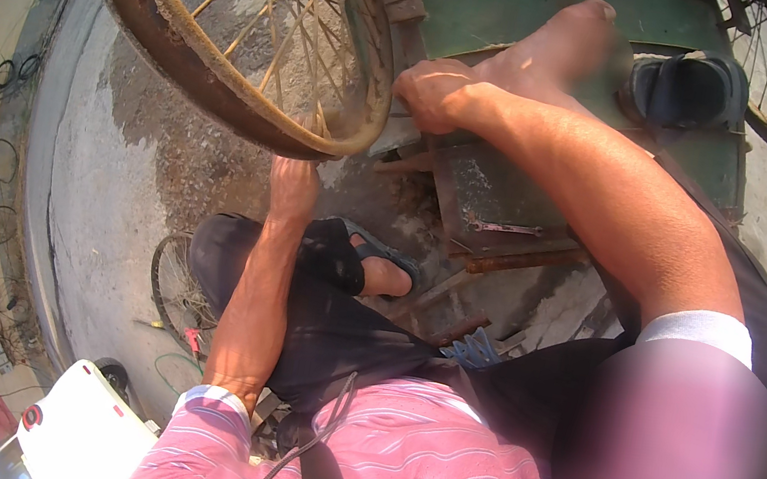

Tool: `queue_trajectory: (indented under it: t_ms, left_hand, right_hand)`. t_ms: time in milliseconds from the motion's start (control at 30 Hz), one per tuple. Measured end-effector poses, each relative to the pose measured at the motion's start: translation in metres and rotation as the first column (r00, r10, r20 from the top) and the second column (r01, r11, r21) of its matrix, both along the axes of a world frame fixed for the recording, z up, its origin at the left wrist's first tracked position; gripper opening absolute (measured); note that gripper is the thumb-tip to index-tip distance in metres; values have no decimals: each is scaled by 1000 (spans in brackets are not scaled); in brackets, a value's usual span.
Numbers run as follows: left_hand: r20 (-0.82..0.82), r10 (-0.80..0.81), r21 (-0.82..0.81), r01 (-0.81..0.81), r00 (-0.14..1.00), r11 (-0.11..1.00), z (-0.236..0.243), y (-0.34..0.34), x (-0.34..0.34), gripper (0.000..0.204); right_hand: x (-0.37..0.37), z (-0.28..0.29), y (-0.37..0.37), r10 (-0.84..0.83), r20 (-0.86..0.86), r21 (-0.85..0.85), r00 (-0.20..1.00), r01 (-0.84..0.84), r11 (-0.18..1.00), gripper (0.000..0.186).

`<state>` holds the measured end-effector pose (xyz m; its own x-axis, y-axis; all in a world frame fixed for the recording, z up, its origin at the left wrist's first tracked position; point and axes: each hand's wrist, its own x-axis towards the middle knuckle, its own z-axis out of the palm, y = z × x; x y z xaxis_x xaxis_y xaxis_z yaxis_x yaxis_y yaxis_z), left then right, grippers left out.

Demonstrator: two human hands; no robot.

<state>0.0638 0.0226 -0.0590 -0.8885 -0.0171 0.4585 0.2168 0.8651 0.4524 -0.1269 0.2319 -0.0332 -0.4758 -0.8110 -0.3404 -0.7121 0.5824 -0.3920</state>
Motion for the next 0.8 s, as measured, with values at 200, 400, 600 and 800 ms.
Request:
queue_trajectory:
  t_ms: [200,400,600,800]
  left_hand:
    - [109,13,248,-40,994,968,17,7,1,32]
    - [260,-58,791,-179,964,585,34,12,-1,43]
    - [306,12,753,-249,952,609,40,14,-2,44]
    - [336,55,543,-241,940,805,59,19,-5,36]
  right_hand:
    - [0,0,0,-4,6,7,1000,4,1000,19]
    - [-1,0,-2,3,15,35,1000,-3,999,19]
    - [-1,-1,1,8,8,-29,1000,-7,1000,21]
    - [-2,-2,2,1,17,-16,1000,0,1000,21]
